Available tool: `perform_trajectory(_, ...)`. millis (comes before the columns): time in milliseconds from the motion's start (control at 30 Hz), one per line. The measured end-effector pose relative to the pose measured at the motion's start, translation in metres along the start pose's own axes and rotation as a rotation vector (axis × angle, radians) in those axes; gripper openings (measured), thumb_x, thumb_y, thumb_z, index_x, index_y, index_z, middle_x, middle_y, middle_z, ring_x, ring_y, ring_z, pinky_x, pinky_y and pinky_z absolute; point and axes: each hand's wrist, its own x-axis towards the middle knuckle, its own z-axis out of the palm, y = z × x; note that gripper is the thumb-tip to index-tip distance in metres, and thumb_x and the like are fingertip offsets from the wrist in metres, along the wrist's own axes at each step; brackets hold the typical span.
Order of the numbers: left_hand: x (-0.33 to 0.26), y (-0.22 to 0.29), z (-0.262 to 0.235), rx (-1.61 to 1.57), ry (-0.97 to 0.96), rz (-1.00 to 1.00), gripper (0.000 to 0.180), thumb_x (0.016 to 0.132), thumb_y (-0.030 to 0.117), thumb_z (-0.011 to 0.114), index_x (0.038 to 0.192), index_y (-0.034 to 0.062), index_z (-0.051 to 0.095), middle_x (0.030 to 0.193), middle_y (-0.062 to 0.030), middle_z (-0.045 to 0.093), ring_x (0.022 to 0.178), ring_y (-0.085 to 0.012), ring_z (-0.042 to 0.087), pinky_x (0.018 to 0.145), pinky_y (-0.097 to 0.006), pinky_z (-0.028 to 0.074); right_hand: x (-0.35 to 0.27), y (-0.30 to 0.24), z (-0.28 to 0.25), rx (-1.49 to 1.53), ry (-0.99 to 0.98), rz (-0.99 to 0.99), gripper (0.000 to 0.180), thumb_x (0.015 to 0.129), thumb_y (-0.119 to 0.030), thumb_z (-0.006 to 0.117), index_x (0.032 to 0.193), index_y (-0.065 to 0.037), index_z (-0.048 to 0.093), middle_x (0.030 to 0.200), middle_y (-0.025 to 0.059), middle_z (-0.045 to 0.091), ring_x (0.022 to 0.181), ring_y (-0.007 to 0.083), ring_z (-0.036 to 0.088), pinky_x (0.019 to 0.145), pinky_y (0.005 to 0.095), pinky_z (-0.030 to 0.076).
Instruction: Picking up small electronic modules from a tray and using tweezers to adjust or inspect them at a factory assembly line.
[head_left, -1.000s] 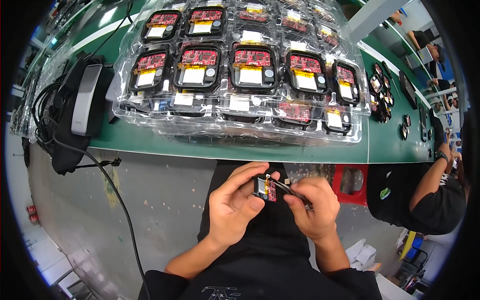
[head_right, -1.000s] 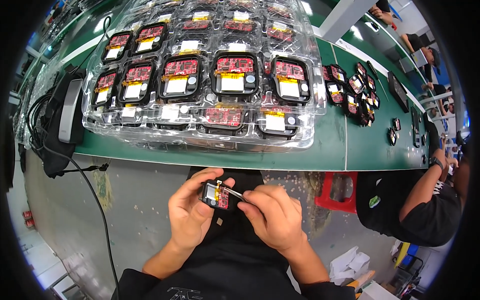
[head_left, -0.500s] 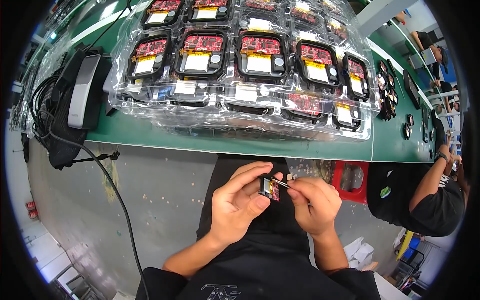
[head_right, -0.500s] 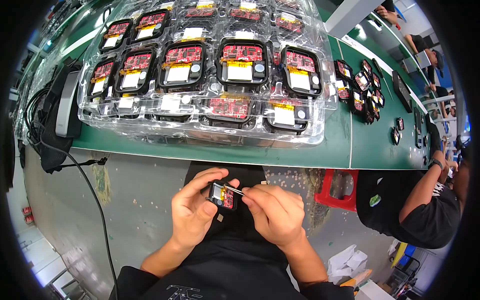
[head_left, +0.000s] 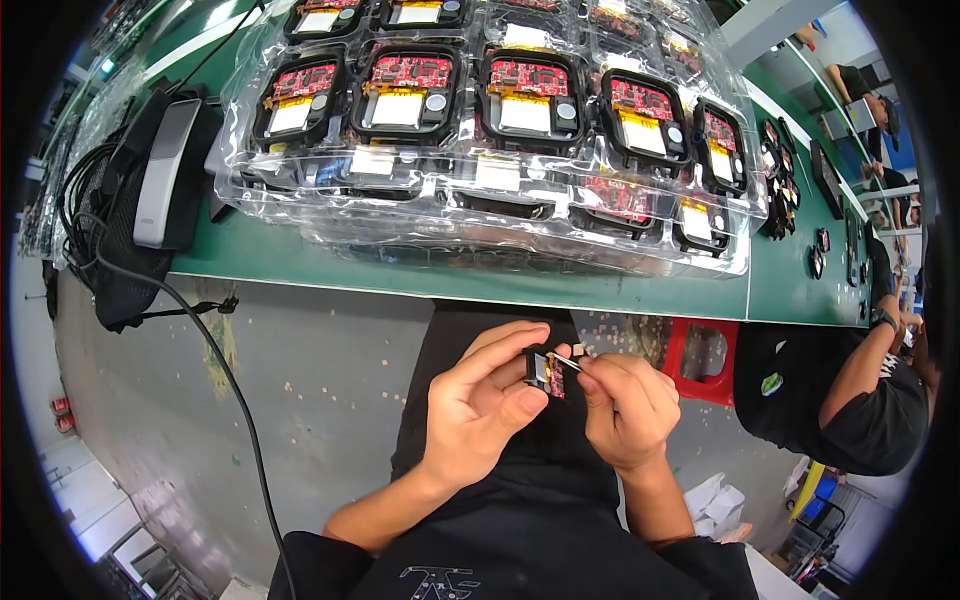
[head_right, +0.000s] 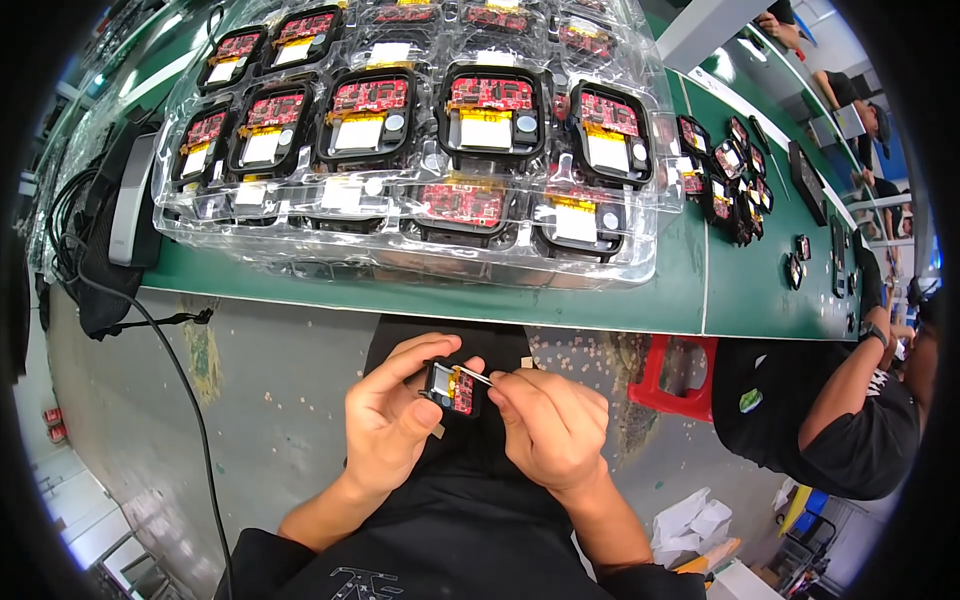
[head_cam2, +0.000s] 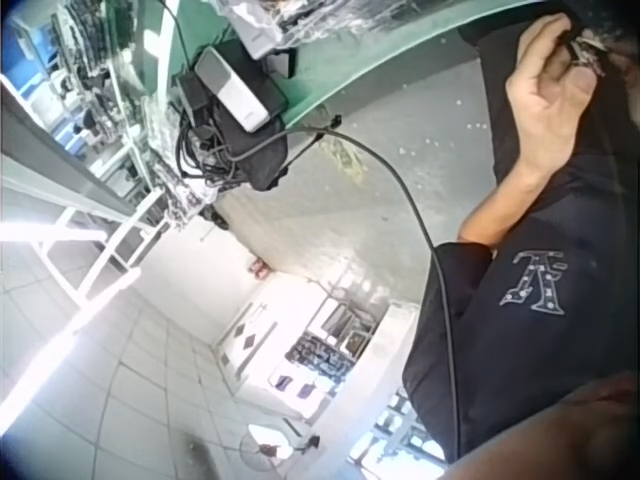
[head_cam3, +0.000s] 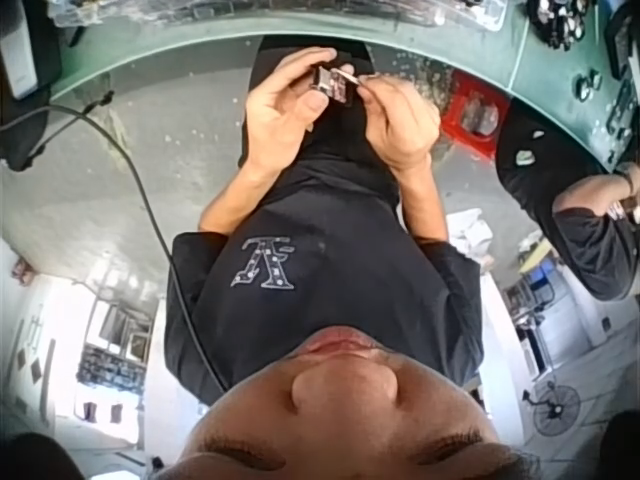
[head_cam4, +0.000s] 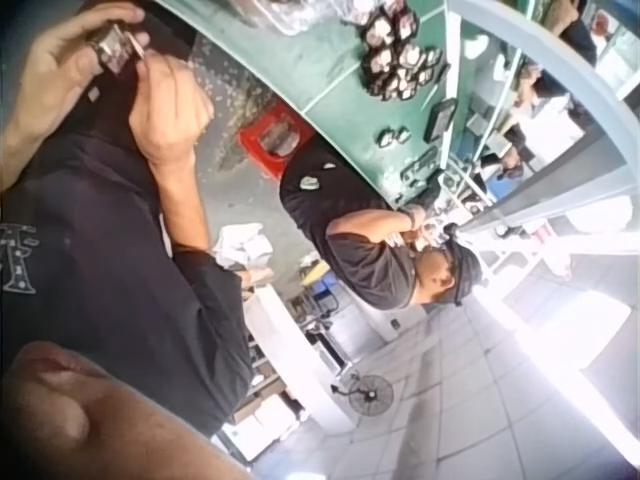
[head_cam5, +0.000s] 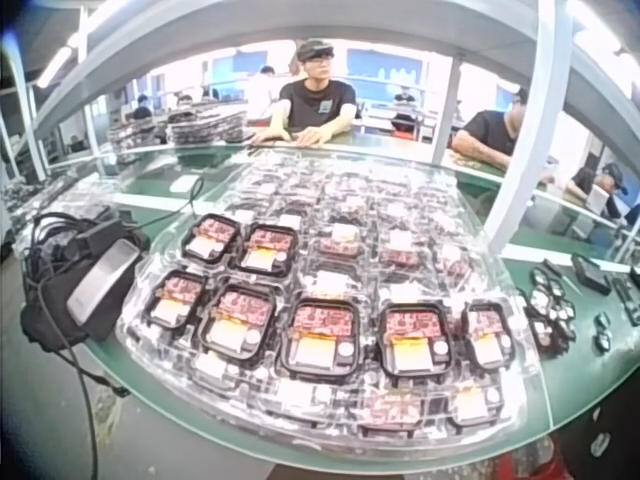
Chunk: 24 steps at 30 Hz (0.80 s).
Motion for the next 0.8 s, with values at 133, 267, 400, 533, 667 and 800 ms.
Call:
perform_trajectory(133,0.001,-0.001,-0.002,0.021,0.001,0.008,0.062,0.093,0.03,0.077,0.133,-0.0121,0.056,0.139,-0.0211,0.052,0.123,-0.0373,0.063,0.097,-0.038,0.056,-0.001,0.002,0.0,-0.017,-0.003,-0.009,0.013,0.082,0.0,0.078,0.092,0.0,0.069,0.078,0.0117,0.07,0.064,0.0254,0.069,0.056,0.0316,0.054)
perform_trajectory(267,0.001,0.001,-0.003,0.071,-0.008,0.008,0.061,0.093,0.03,0.077,0.133,-0.0114,0.056,0.139,-0.0206,0.053,0.123,-0.0366,0.063,0.092,-0.035,0.057,-0.003,0.002,0.003,-0.035,0.01,-0.008,0.022,0.073,0.001,0.083,0.092,-0.001,0.072,0.082,0.0088,0.071,0.064,0.0217,0.068,0.056,0.031,0.054)
perform_trajectory(400,0.0,0.001,-0.004,0.066,-0.01,-0.036,0.061,0.093,0.029,0.077,0.134,-0.0117,0.055,0.14,-0.0203,0.052,0.124,-0.0365,0.063,0.095,-0.037,0.058,-0.006,0.004,0.005,-0.046,0.029,-0.019,0.024,0.072,0.001,0.082,0.093,-0.001,0.071,0.082,0.0088,0.07,0.064,0.0219,0.067,0.056,0.0309,0.053)
perform_trajectory(533,-0.003,-0.005,-0.003,-0.003,0.011,-0.032,0.06,0.094,0.026,0.076,0.135,-0.0121,0.054,0.142,-0.0203,0.05,0.125,-0.0369,0.062,0.1,-0.041,0.057,-0.009,0.003,0.007,-0.083,0.041,-0.048,0.025,0.073,0.002,0.082,0.095,0.0,0.071,0.082,0.009,0.07,0.063,0.0219,0.067,0.055,0.0306,0.052)
perform_trajectory(667,-0.003,-0.003,0.0,0.007,0.017,-0.019,0.059,0.094,0.023,0.076,0.136,-0.0124,0.053,0.143,-0.0205,0.049,0.126,-0.038,0.061,0.103,-0.045,0.055,-0.01,0.003,0.008,-0.089,0.055,-0.065,0.026,0.072,0.003,0.081,0.096,0.0,0.071,0.081,0.0093,0.069,0.063,0.0217,0.066,0.054,0.0306,0.052)
perform_trajectory(800,-0.003,-0.003,-0.003,0.023,-0.007,-0.027,0.058,0.094,0.02,0.075,0.137,-0.0124,0.054,0.143,-0.0207,0.049,0.125,-0.0385,0.061,0.104,-0.045,0.054,-0.013,0.004,0.008,-0.066,0.038,-0.047,0.025,0.073,0.003,0.081,0.095,0.001,0.071,0.082,0.0097,0.069,0.063,0.0219,0.066,0.055,0.031,0.052)
